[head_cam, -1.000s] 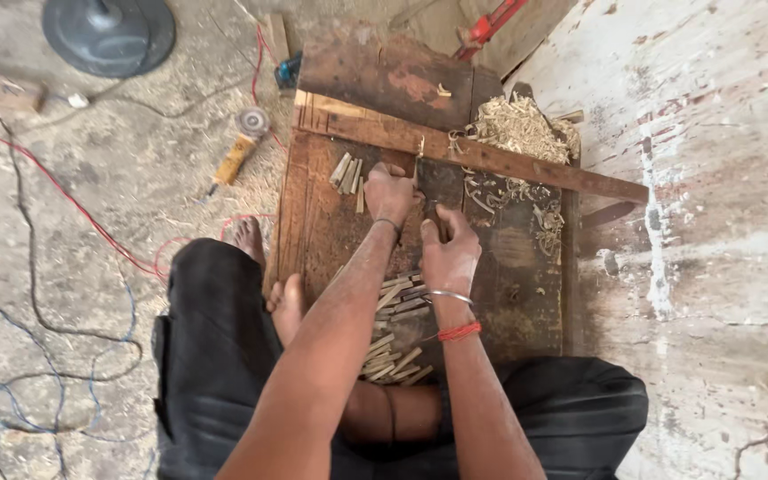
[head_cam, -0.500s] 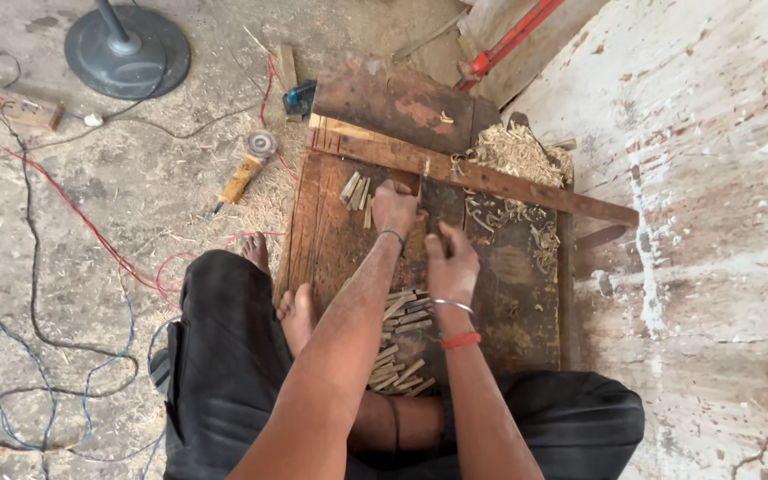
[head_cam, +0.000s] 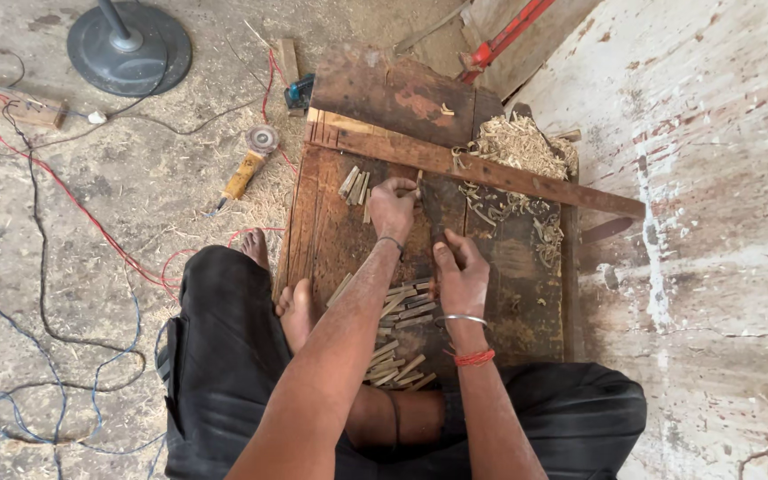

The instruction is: The person sits on the floor at a low wooden workbench and cuts small wooden sticks into short pieces with a knife, one stick at a time, placing the cut pieces in a growing pile on the bench.

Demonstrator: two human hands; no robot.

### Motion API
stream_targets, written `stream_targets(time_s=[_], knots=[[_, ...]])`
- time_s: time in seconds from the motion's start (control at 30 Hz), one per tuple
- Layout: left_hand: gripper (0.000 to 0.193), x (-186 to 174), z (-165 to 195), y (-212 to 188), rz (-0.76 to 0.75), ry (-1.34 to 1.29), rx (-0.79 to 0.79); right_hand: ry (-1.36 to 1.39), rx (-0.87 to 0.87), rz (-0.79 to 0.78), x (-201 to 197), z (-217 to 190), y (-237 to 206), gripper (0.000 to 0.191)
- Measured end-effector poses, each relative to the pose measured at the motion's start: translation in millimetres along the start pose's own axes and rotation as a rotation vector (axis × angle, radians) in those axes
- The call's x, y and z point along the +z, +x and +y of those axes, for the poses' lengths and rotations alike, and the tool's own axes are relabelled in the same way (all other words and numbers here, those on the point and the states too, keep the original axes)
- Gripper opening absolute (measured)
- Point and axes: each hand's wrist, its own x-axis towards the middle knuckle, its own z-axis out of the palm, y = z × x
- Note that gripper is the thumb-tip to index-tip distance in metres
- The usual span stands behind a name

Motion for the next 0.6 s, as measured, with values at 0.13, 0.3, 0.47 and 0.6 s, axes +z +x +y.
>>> stream_targets(time_s=[0.13, 0.3, 0.47, 0.6], knots=[[0.011, -1, -5, -1, -0.053, -0.114, 0.03, 0.043, 0.028, -0.012, -7, 0, 0, 0.038], [0.009, -4, -5, -6, -0.052, -0.058, 0.066, 0.075, 0.081, -0.034, -10, -2, 0, 0.039], [0.009, -6, -5, -8, -0.029, 0.119, 0.133, 0.048, 0.055, -0.042, -10, -3, -3, 0.039], [0.01, -6, -5, -4, -0.083, 0.004, 0.038, 0.045, 0.051, -0.048, -12, -6, -5, 0.041]])
